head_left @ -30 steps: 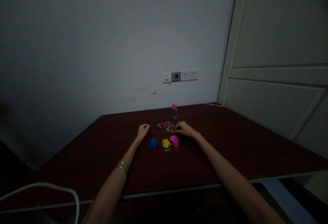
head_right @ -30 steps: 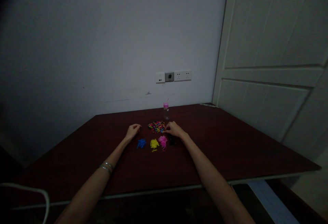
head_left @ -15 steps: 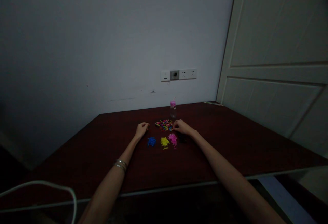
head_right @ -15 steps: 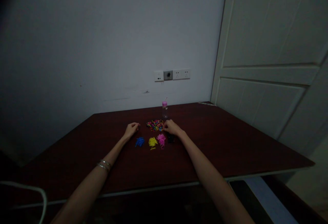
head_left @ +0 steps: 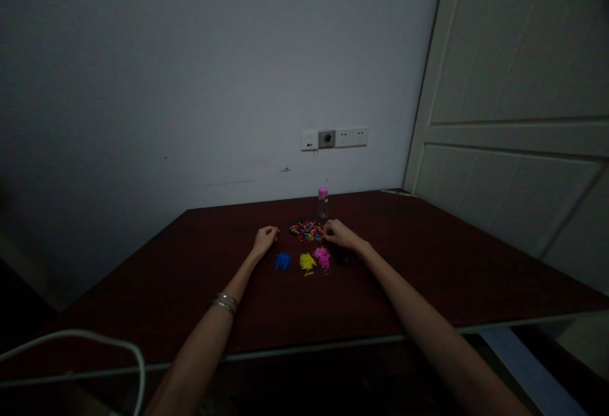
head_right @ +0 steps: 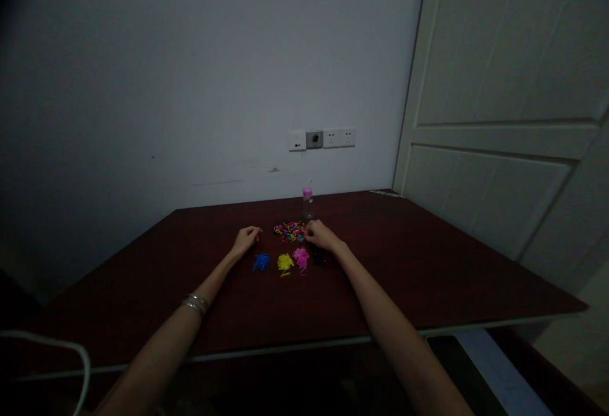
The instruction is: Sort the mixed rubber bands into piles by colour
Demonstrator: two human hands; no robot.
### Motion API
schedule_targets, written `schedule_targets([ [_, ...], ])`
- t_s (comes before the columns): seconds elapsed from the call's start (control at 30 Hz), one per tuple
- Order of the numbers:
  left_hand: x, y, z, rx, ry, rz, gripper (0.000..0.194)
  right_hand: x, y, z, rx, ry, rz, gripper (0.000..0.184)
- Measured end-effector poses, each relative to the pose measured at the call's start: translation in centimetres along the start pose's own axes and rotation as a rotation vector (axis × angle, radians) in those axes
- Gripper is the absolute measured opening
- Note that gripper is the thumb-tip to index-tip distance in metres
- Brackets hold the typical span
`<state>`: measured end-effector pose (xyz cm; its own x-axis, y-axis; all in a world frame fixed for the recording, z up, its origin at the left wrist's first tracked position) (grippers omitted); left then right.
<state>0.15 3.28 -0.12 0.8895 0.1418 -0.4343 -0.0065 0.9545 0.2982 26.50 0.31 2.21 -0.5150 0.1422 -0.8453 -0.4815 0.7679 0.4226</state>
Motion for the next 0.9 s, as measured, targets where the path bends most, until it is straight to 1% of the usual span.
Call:
schedule_targets([
  [0.17, 0.0, -0.2, 0.4, 0.001, 0.01, -0.008, 0.033, -0.1, 0.0, 0.3, 0.017, -0.01, 0.062, 0.01],
  [0.37, -0.1, -0.4, 0.6, -0.008, 0.004, -0.006, 0.031, -0.8, -0.1, -0.7, -0.029, 0.007, 0.112, 0.01],
  [0.47, -0.2, -0.3, 0.5, -0.02, -0.018, 0.011, 0.031, -1.1, -0.1, -0.9, -0.048, 0.024, 0.141, 0.01],
  [0.57, -0.3, -0.1, 0.8, -0.015, -0.041, 0.056, 0.031, -1.3, 0.1, -0.9, -0.049, 0.05, 0.185, 0.011],
  [0.63, -0.2, -0.1, 1.5, 0.027, -0.042, 0.083, 0.029, -1.6, 0.1, -1.1, -0.048, 0.078, 0.22, 0.011],
  [0.7, 0.2, -0.5, 2.8, 0.085, -0.048, 0.073, 0.028, -2.0, 0.1, -1.4, -0.05, 0.108, 0.247, 0.01],
  [0.77, 0.9, -1.1, 4.4, 0.125, -0.082, 0.013, 0.031, -2.5, 0.0, -2.1, -0.061, 0.137, 0.265, 0.009],
  [0.9, 2.3, -3.2, 7.6, 0.192, -0.107, -0.15, 0.038, -3.2, -0.5, -3.7, -0.09, 0.174, 0.27, 0.009],
])
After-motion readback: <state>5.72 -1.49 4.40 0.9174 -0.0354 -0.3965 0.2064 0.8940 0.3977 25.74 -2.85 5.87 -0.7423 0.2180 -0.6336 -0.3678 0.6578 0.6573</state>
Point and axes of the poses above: each hand's wrist, its own y-axis towards the middle knuckle, its own x-axis out of the palm, z = x × y, the point moved 4 cm from there along y, towards the middle knuckle, and after that the axes turned 1 degree about z, right-handed, at the moved point
